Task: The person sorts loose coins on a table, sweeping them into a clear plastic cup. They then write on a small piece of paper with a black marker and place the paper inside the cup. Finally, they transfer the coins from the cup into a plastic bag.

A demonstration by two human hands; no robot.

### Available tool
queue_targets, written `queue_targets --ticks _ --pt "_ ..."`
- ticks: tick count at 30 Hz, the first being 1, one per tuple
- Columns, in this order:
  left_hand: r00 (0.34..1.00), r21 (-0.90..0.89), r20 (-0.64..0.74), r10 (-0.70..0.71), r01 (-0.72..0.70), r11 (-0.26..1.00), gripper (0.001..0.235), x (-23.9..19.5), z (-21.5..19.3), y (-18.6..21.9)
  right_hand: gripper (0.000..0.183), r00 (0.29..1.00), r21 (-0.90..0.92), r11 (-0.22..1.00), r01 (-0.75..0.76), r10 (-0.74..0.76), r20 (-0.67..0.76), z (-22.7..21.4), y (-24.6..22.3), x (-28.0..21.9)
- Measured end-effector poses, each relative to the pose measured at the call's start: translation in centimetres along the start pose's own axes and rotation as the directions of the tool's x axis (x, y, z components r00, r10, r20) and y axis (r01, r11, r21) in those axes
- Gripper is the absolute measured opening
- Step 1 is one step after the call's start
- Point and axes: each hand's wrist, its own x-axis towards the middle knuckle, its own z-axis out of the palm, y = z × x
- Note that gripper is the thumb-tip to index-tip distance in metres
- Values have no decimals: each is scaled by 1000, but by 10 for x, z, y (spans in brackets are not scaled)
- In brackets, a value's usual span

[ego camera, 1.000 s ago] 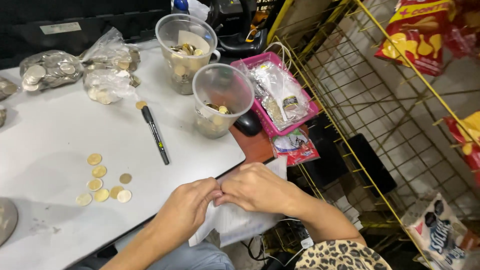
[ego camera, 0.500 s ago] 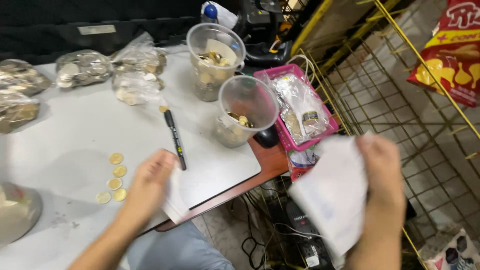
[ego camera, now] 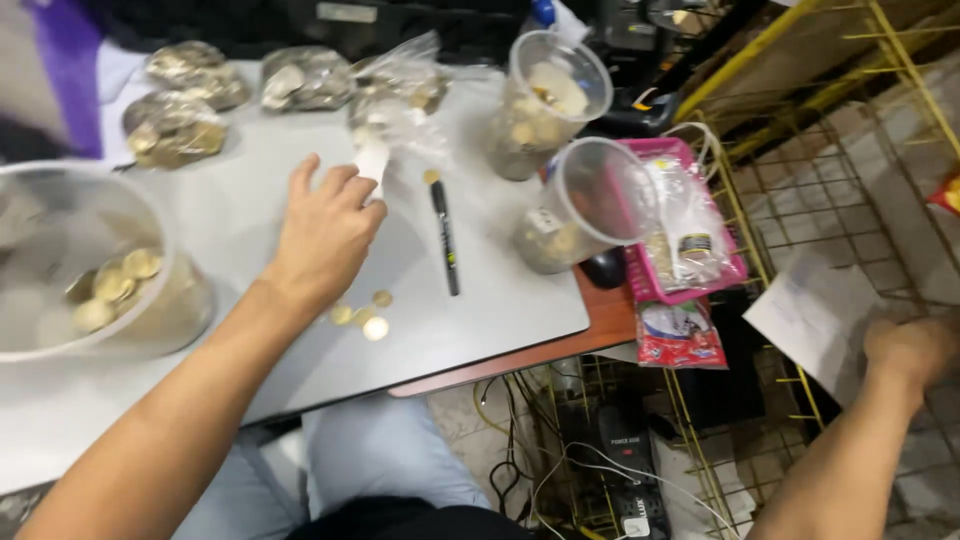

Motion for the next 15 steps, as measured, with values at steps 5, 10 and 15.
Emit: queue_targets --ticks 5,10,15 --pt "932 -55 354 -74 100 993 21 -2 19 -9 30 851 111 916 386 -307 -426 -200 -190 -107" --pt "954 -124 259 -153 189 974 29 -18 30 -12 60 830 726 483 489 -513 -217 -308 -348 -214" --pt "935 -278 253 -246 314 908 23 -34 31 -18 27 552 734 267 624 -816 -172 -316 -490 -221"
